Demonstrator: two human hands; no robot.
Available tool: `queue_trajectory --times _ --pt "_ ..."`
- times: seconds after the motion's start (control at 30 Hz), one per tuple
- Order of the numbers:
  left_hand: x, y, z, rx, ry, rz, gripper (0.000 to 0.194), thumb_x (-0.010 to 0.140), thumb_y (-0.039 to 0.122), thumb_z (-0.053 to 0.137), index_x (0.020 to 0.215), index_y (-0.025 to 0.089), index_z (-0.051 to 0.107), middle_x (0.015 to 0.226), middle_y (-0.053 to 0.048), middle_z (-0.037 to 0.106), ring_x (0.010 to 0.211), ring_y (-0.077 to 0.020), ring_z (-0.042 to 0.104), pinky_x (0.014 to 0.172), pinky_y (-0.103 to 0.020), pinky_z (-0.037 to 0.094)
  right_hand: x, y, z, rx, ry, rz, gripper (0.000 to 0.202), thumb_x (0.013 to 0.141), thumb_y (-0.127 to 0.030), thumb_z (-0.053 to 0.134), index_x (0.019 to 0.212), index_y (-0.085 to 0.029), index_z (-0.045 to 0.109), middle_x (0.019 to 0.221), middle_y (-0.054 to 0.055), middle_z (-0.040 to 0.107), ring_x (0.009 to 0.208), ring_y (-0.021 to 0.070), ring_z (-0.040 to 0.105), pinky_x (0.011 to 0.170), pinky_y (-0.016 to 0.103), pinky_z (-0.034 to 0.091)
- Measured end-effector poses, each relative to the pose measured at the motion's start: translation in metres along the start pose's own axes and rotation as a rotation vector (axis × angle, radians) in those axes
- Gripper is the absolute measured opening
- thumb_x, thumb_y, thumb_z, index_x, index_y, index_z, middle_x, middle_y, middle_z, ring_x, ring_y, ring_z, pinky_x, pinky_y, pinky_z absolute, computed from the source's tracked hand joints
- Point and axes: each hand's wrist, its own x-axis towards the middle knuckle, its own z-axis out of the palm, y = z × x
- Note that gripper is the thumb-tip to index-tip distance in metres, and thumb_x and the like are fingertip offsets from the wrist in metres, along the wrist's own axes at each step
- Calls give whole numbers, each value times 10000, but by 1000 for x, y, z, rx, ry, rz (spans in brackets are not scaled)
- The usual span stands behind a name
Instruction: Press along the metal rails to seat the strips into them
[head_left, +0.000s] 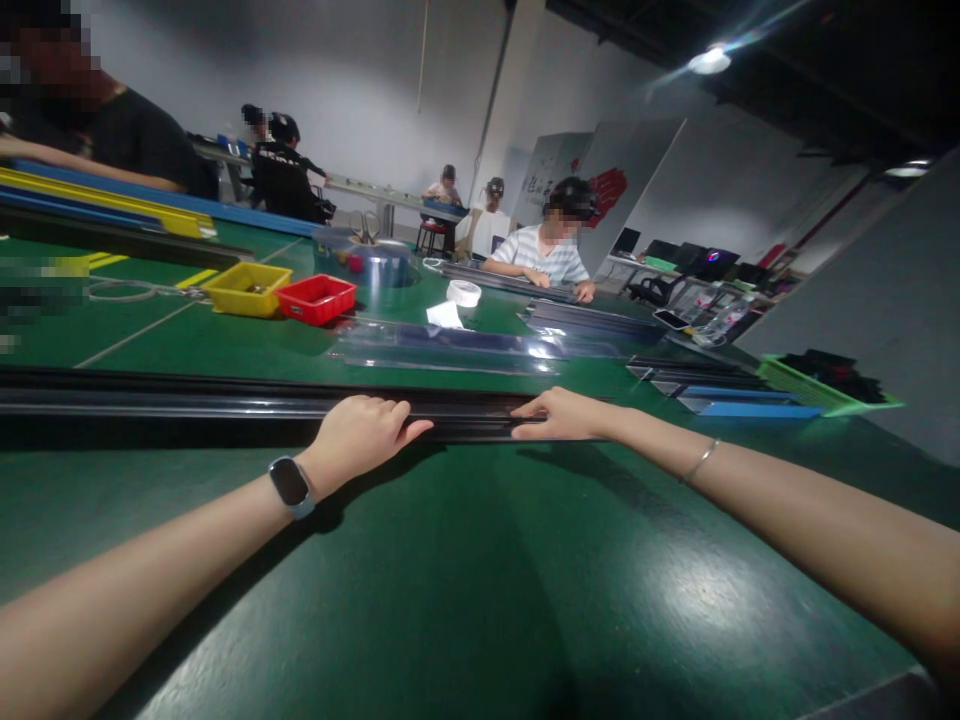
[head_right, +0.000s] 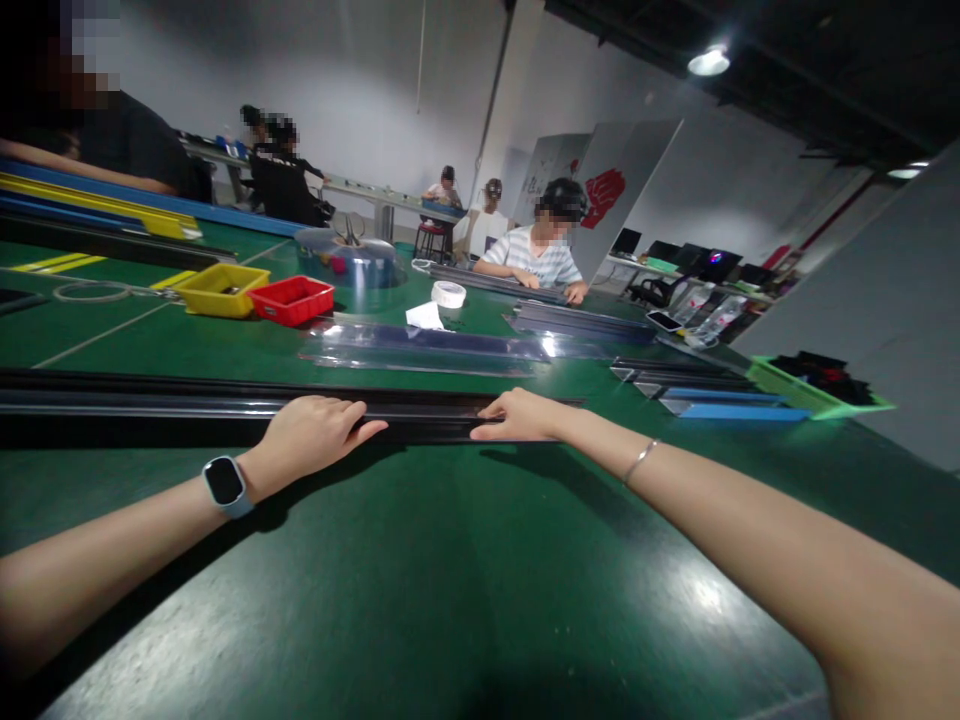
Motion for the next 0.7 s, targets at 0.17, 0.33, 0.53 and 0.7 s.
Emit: queue_trajectory --times 0.17,0.33,0.53,0.7 --pt "1 -2 2 16 -11 1 463 846 497 292 645 165 545 577 -53 599 566 -176 571 535 -292 343 7 -6 5 -31 -43 13 579 686 -619 487 1068 -203 618 927 70 672 826 245 617 742 299 431" --pt "1 -2 2 5 -1 -1 463 846 493 296 647 161 550 573 -58 598 565 -173 570 540 -288 347 5 -7 5 -21 -32 39 547 694 -604 487 1048 -212 629 915 66 675 819 248 616 731 300 428" --pt "-1 -2 1 -38 23 -13 486 847 500 276 635 159 550 573 -67 599 564 -180 569 544 -292 354 5 -12 4 -38 -40 23 562 691 -626 468 1037 -215 632 913 64 675 801 236 617 708 290 432" --pt "-2 0 -2 -19 17 -11 484 849 500 274 639 159 547 577 -62 602 559 -171 570 535 -283 348 6 -22 -1 -72 -61 42 585 690 -658 438 964 -193 662 865 77 679 745 223 617 669 284 432"
